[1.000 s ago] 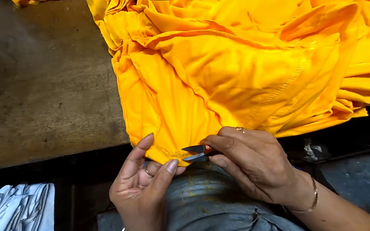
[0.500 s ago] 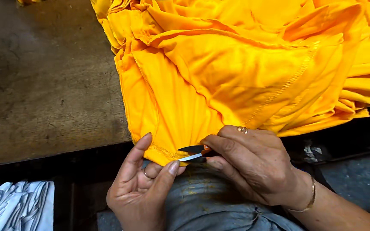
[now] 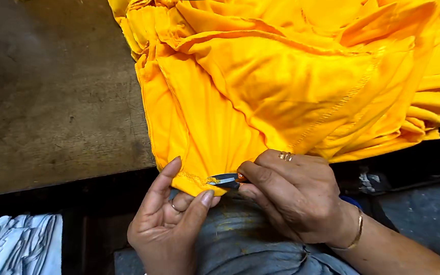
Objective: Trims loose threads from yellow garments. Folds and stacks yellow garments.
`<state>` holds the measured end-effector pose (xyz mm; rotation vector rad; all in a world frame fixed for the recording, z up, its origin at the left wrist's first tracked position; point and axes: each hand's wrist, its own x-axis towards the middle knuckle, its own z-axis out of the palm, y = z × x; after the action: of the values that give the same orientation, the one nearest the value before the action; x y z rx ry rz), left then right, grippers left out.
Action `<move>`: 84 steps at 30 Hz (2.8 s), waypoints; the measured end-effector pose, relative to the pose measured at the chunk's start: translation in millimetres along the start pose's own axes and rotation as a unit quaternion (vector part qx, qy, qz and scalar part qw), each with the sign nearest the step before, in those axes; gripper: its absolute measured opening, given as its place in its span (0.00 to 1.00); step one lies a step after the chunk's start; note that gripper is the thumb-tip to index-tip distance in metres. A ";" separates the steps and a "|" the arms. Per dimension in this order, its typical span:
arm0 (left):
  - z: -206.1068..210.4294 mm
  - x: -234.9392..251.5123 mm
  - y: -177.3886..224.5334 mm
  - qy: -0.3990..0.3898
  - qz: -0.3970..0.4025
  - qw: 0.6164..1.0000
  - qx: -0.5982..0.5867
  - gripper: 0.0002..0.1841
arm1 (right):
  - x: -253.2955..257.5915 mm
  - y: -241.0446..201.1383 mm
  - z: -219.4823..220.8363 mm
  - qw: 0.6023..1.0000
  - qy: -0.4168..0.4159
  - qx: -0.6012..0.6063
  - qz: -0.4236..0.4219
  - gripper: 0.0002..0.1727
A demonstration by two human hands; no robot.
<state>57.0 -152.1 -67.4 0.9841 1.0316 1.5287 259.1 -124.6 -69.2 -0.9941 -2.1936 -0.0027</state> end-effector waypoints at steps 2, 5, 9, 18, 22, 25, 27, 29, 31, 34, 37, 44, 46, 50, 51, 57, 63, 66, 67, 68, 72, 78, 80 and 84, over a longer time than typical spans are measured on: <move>0.5 -0.4 0.3 0.000 0.000 1.000 0.002 0.35 | -0.3 -0.7 1.6 1.000 0.003 -0.008 0.000 0.19; 0.7 -0.9 0.4 -0.002 0.004 1.000 0.006 0.35 | 0.0 -1.9 1.7 1.000 0.010 -0.013 -0.005 0.18; 1.0 -1.5 0.5 -0.002 0.004 1.000 0.011 0.34 | 0.1 -0.8 0.1 1.000 0.008 -0.018 -0.011 0.17; -3.9 -0.8 2.8 -0.008 -0.009 1.000 -0.016 0.23 | -7.7 7.1 -3.4 1.000 -0.004 0.030 0.003 0.20; -3.6 -0.6 2.8 -0.015 -0.003 1.000 -0.014 0.27 | -3.1 2.4 -0.7 0.999 -0.003 0.041 0.009 0.20; -3.4 -0.2 2.9 -0.023 -0.007 0.999 -0.032 0.30 | 1.6 -0.7 2.5 0.999 -0.001 0.042 0.010 0.19; -3.1 -0.1 2.2 -0.020 -0.011 0.999 -0.041 0.31 | 4.1 -2.5 3.6 0.999 0.002 0.037 0.008 0.19; -2.3 -0.3 1.5 -0.014 -0.013 0.999 -0.040 0.32 | 6.0 -4.7 4.6 1.000 0.005 0.025 0.004 0.19; -1.5 -0.4 0.9 -0.010 -0.013 0.999 -0.035 0.32 | 7.5 -6.5 4.7 1.000 0.006 0.019 0.004 0.19; -1.9 0.0 -1.4 -0.007 -0.005 0.999 -0.037 0.33 | 8.8 -8.8 5.2 1.000 0.008 0.021 0.006 0.19; -2.3 0.1 -2.3 -0.008 0.013 0.999 -0.040 0.32 | 8.6 -10.1 3.9 1.000 -0.001 0.016 0.008 0.19; -1.9 -0.4 -1.0 -0.015 0.016 0.999 -0.042 0.33 | 9.0 -11.4 4.8 1.000 0.008 0.003 0.010 0.17; -2.0 -0.4 -0.7 -0.013 0.015 0.999 -0.036 0.33 | 8.6 -10.1 4.3 1.000 0.005 0.005 0.007 0.17; -3.9 0.5 -0.1 -0.019 0.021 0.999 -0.016 0.27 | 7.9 -7.8 2.9 1.000 0.000 0.023 0.008 0.19; -3.7 0.8 -0.1 -0.013 0.019 1.000 -0.014 0.26 | 8.2 -8.1 3.0 1.000 -0.001 0.021 0.010 0.19; -3.9 1.7 0.5 -0.011 -0.004 0.998 -0.060 0.20 | 11.4 -8.1 2.0 0.998 0.005 0.063 0.019 0.20; -4.4 1.8 -1.6 -0.006 0.001 0.996 -0.089 0.10 | 13.1 -6.9 2.9 0.998 0.003 0.059 0.027 0.20; -4.5 3.8 -1.7 0.006 0.003 0.996 -0.090 0.11 | 14.8 -7.7 4.8 0.998 0.000 0.057 0.026 0.19; -4.8 4.5 -1.7 0.009 0.007 0.996 -0.087 0.12 | 14.9 -7.3 5.1 0.998 -0.001 0.054 0.025 0.19; -5.2 5.1 -1.8 0.011 0.010 0.997 -0.080 0.14 | 14.8 -7.0 5.2 0.998 -0.004 0.051 0.025 0.19; -7.0 6.6 -4.1 0.003 0.022 0.997 -0.069 0.19 | 14.9 -6.8 5.6 0.998 -0.009 0.057 0.028 0.19; -6.8 5.5 -8.5 -0.014 0.010 0.995 -0.099 0.23 | 15.1 -2.6 4.4 0.996 -0.013 0.079 0.026 0.19; -5.7 5.4 -8.2 -0.011 0.014 0.996 -0.082 0.24 | 15.7 -5.1 5.0 0.997 -0.012 0.068 0.023 0.19; -5.4 5.0 -6.6 -0.007 0.018 0.998 -0.065 0.27 | 16.8 -9.6 6.5 0.999 -0.002 0.047 0.019 0.19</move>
<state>53.0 -147.1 -74.9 0.9255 0.8976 1.5949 241.4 -118.5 -61.0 -0.9831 -2.1586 0.1189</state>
